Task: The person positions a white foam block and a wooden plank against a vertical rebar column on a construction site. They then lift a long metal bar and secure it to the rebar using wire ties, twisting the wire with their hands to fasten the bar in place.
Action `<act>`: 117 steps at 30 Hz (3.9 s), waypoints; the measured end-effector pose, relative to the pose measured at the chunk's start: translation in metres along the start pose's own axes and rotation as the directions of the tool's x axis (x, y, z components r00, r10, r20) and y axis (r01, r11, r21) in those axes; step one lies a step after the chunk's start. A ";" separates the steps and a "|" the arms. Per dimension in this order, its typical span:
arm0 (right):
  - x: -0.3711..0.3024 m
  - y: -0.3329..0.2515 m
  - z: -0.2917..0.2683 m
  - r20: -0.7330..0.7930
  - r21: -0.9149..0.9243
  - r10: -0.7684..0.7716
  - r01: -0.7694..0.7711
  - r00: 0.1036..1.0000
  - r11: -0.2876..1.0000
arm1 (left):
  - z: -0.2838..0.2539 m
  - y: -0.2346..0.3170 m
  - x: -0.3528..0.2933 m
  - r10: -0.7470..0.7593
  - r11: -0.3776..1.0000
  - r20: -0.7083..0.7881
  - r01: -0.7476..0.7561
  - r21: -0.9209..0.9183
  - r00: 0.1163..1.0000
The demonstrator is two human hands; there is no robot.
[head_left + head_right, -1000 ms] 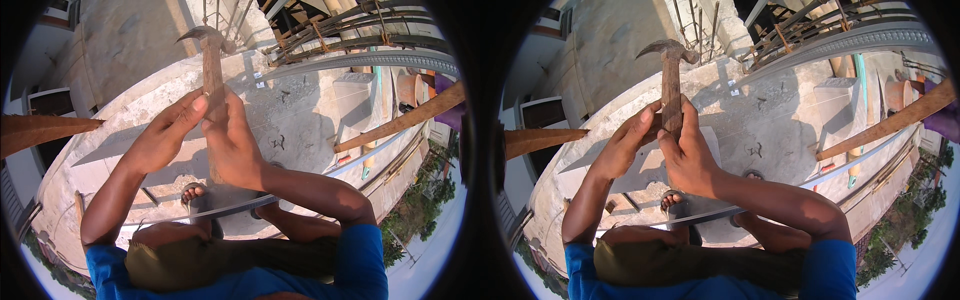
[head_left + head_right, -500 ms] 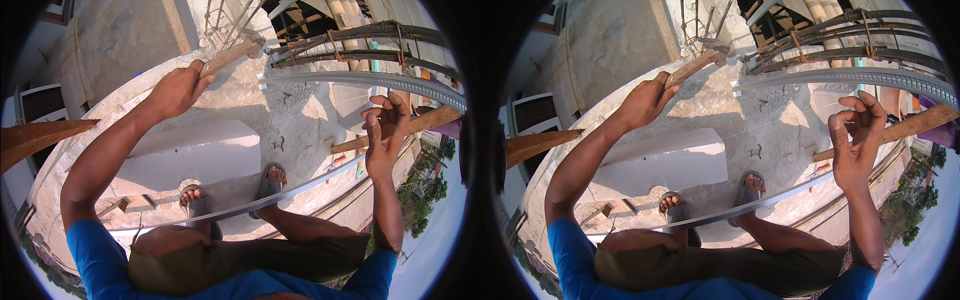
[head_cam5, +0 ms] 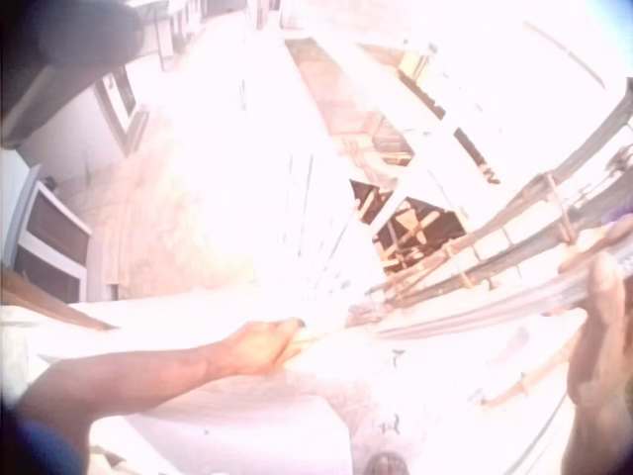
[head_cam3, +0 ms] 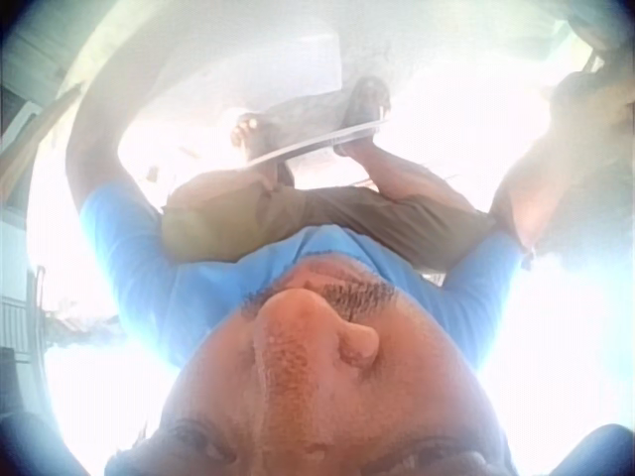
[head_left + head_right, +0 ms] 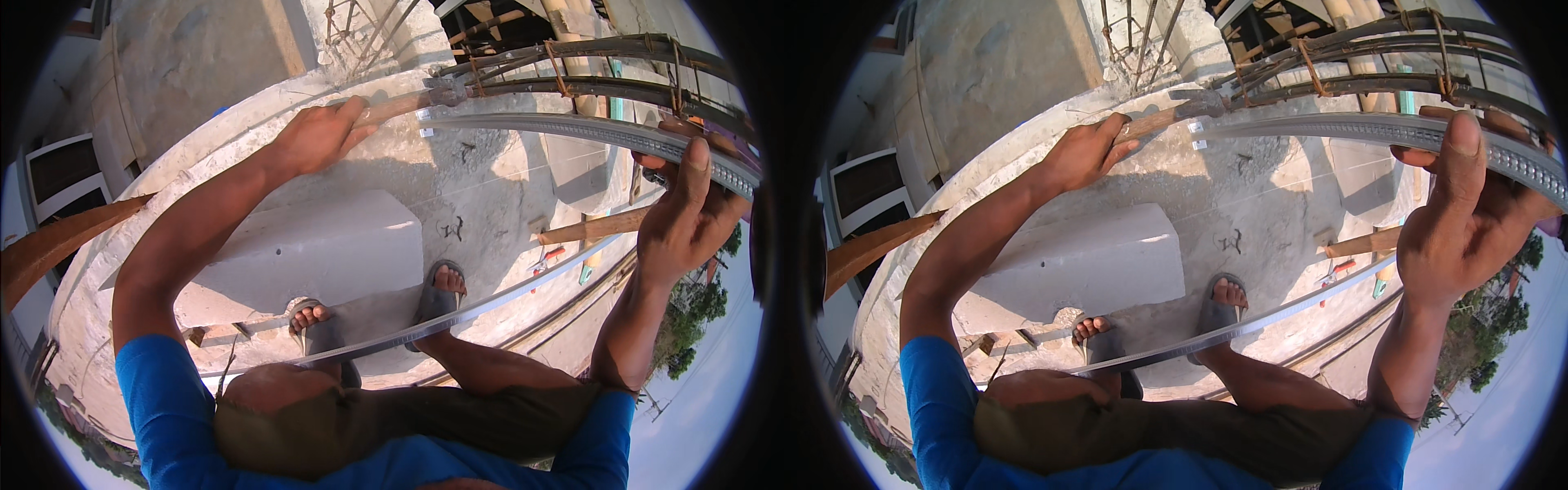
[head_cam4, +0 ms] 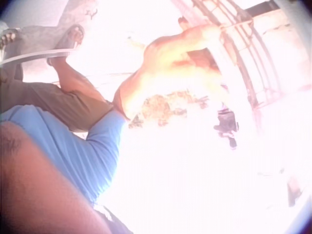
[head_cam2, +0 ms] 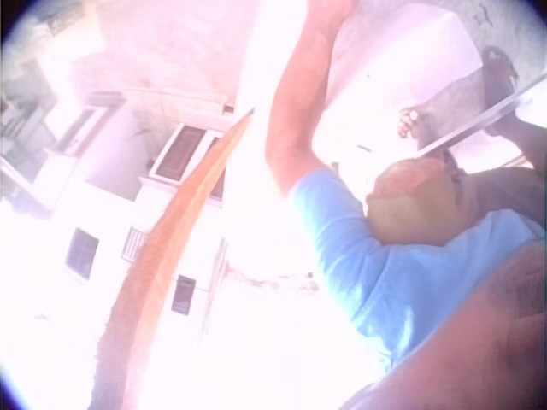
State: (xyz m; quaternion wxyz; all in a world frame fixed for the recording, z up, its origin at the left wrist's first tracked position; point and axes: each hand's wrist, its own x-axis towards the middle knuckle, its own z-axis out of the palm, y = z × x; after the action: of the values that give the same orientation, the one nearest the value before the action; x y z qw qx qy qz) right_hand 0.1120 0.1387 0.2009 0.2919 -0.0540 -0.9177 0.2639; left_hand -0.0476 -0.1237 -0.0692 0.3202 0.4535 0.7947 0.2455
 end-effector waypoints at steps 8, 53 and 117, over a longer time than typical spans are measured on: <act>0.001 -0.004 0.005 -0.008 -0.022 0.045 -0.045 0.999 0.999 | 0.015 -0.022 0.008 -0.067 0.998 0.104 0.068 -0.009 0.992; 0.006 0.002 0.001 0.042 -0.033 -0.010 0.012 0.999 0.999 | 0.025 -0.026 0.008 0.012 0.995 0.050 -0.017 0.096 0.999; 0.006 0.010 0.005 0.063 -0.019 -0.094 0.095 0.994 0.995 | 0.034 -0.036 0.015 0.014 0.987 0.039 -0.020 0.161 0.999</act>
State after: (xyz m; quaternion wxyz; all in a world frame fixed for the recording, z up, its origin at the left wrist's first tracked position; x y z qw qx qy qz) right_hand 0.1039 0.1463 0.1950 0.2750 -0.0055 -0.9307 0.2411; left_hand -0.0491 -0.1239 -0.1205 0.2953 0.4892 0.8019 0.1746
